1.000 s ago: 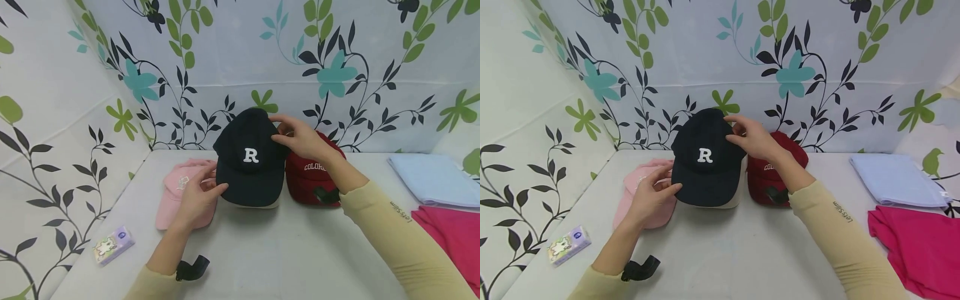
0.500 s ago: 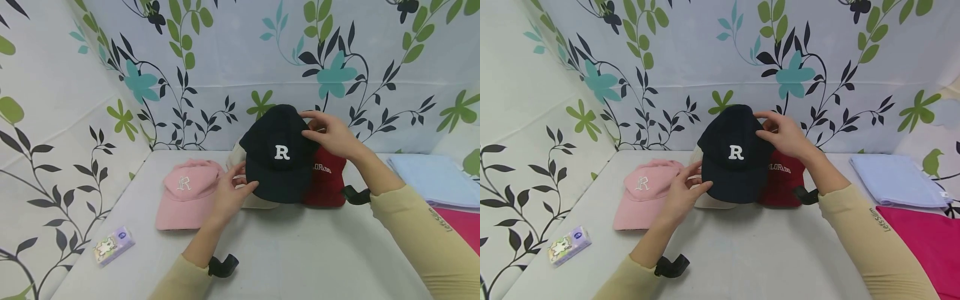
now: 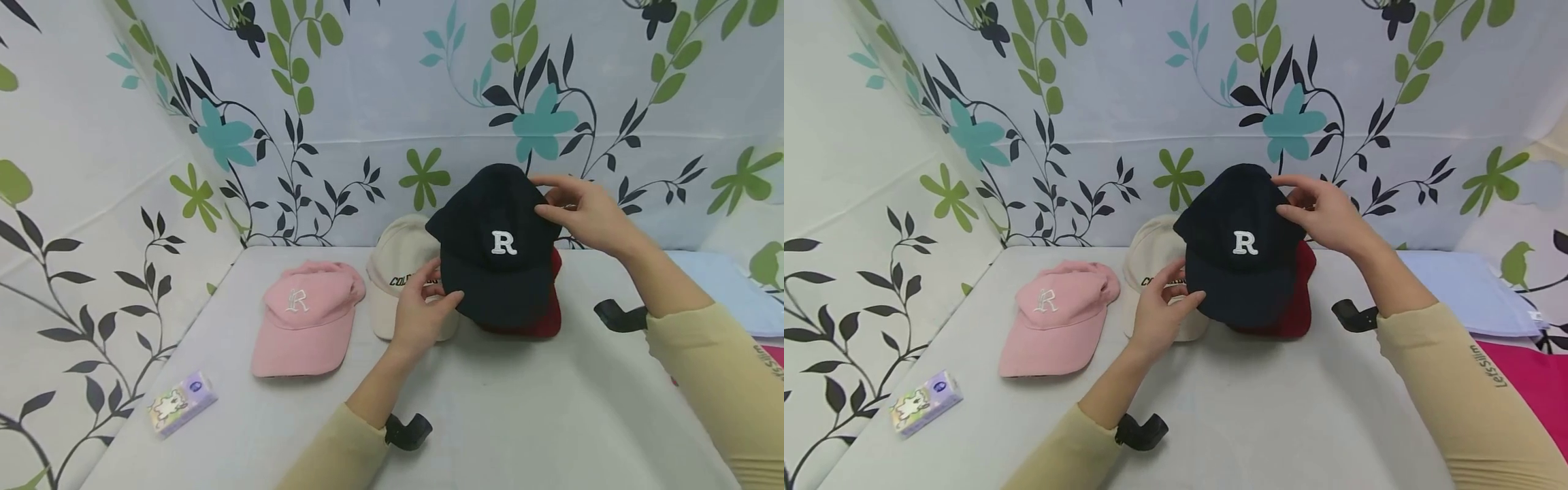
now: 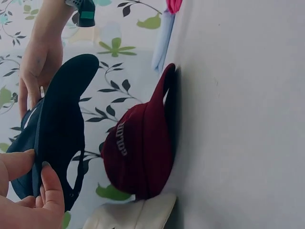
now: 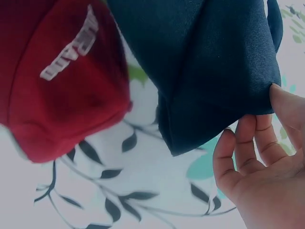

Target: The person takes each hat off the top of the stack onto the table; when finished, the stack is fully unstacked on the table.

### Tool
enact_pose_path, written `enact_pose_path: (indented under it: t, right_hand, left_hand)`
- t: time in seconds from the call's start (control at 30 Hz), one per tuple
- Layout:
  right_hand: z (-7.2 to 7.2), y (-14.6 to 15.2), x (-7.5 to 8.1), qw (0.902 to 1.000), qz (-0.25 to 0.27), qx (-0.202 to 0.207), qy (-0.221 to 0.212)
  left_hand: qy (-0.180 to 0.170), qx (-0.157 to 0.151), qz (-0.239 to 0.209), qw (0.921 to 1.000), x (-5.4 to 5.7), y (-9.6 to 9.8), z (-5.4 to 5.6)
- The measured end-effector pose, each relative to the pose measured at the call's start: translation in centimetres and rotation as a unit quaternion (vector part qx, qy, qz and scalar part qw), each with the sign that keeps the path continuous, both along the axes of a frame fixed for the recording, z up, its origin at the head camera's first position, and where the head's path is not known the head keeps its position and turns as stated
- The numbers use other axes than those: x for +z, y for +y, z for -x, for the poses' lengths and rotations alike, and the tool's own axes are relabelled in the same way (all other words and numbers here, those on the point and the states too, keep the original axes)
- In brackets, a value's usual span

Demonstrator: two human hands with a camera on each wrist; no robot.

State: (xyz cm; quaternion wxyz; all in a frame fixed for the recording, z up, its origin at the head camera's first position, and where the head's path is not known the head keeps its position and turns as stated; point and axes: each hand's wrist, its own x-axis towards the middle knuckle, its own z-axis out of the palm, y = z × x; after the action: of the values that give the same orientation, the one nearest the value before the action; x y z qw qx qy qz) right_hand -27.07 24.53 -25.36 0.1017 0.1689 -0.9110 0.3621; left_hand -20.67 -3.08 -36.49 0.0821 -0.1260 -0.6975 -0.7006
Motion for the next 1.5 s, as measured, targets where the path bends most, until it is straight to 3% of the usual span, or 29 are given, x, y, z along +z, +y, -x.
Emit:
enact_pose_path:
  t: [0.5,0.9,1.5]
  right_hand:
    - [0.0,5.2,-1.6,0.9981,-0.008,-0.06,-0.004]
    - [-0.2,8.7,-2.4,0.9963,-0.006,-0.077,-0.038]
    - [-0.7,13.5,-3.7,0.9893,0.017,-0.138,-0.045]
  left_hand:
    - [-0.021,-0.014,-0.014,0.9996,-1.5,6.7,0.3]
    - [-0.01,0.029,-0.03,0.9991,-3.1,11.9,0.1]
    - [-0.043,0.04,-0.025,0.998,-2.9,17.4,0.1]
